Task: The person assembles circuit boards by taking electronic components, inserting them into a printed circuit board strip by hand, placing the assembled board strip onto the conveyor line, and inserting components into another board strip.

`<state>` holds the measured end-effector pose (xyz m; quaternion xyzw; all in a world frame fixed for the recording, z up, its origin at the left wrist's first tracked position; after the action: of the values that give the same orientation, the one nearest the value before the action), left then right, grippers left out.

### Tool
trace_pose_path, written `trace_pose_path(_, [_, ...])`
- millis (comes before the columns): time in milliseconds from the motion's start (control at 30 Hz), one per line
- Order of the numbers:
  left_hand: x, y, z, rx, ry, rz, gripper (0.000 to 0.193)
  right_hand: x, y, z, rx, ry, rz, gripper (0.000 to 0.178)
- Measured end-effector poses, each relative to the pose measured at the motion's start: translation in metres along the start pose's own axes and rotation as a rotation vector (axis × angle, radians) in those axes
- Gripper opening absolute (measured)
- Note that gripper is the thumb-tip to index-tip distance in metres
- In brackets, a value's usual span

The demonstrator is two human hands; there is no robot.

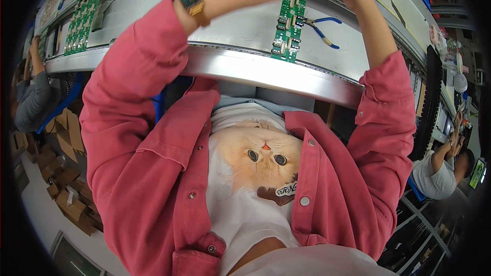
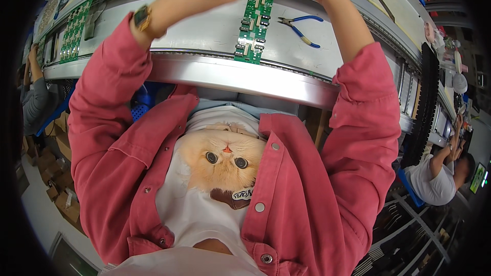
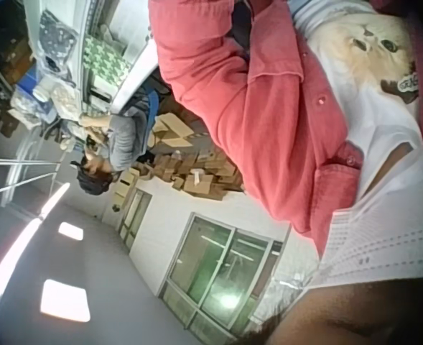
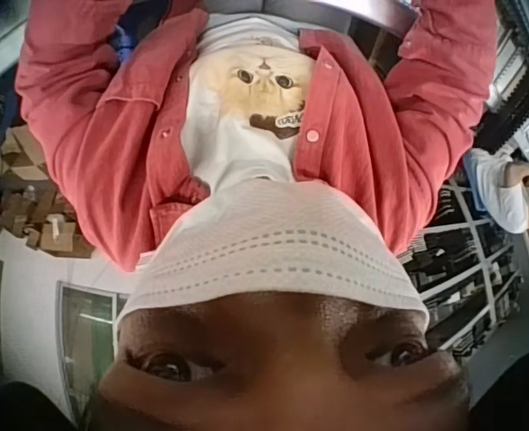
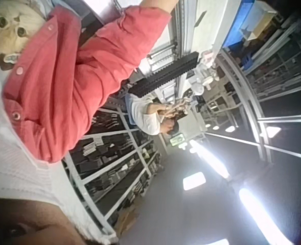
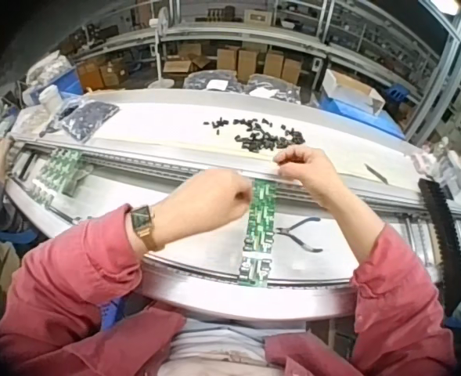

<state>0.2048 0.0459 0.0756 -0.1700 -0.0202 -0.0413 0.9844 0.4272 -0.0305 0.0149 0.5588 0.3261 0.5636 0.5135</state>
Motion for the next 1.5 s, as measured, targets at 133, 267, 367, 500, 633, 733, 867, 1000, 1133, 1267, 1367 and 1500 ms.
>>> trace_pose_path(133, [0.021,0.067,-0.002,0.014,-0.063,0.229,0.011,-0.002,0.044,-0.058,-0.021,0.082,-0.190,0.017])
trace_pose_path(267, [0.070,0.086,0.024,0.065,-0.429,0.065,0.013,-0.024,0.073,-0.083,-0.187,0.102,-0.375,0.015])
trace_pose_path(367, [0.088,0.094,0.015,0.078,-0.304,0.153,0.016,-0.037,0.068,-0.086,-0.130,0.129,-0.351,0.017])
trace_pose_path(500, [0.091,0.098,0.011,0.056,-0.301,0.177,0.017,-0.041,0.068,-0.088,-0.149,0.105,-0.373,0.019])
trace_pose_path(633, [0.091,0.102,0.010,0.116,-0.361,0.103,0.018,-0.042,0.072,-0.093,-0.383,0.127,-0.397,0.019])
trace_pose_path(733, [0.088,0.099,0.011,0.182,-0.419,0.020,0.019,-0.042,0.076,-0.096,-0.612,0.154,-0.412,0.018])
trace_pose_path(867, [0.078,0.086,0.016,0.030,-0.435,0.003,0.020,-0.042,0.085,-0.103,-0.832,0.133,-0.247,0.020])
trace_pose_path(1000, [0.069,0.075,0.020,-0.022,-0.425,-0.059,0.020,-0.037,0.086,-0.101,-0.885,0.109,-0.261,0.016])
trace_pose_path(1133, [0.063,0.064,0.023,-0.062,-0.381,-0.070,0.020,-0.035,0.087,-0.102,-0.916,0.136,-0.283,0.015])
trace_pose_path(1267, [0.057,0.054,0.025,-0.107,-0.329,-0.066,0.020,-0.034,0.085,-0.103,-0.927,0.175,-0.298,0.014])
trace_pose_path(1367, [0.057,0.049,0.024,-0.175,-0.291,-0.090,0.019,-0.035,0.084,-0.102,-0.923,0.178,-0.293,0.013])
trace_pose_path(1500, [0.053,0.105,-0.032,-1.159,-0.193,-0.024,0.018,-0.038,0.086,-0.101,-0.943,0.176,-0.321,0.013])
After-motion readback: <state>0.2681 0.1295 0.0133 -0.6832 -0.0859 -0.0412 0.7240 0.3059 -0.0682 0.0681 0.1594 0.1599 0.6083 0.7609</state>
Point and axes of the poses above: each hand's wrist, its own x-axis towards the middle knuckle, its own z-axis out of the back of the hand, y = z × x, the point moved 6 cm from there along x, towards the middle knuckle, and after that the axes turned 14 degrees about y, right-handed, at the moved point
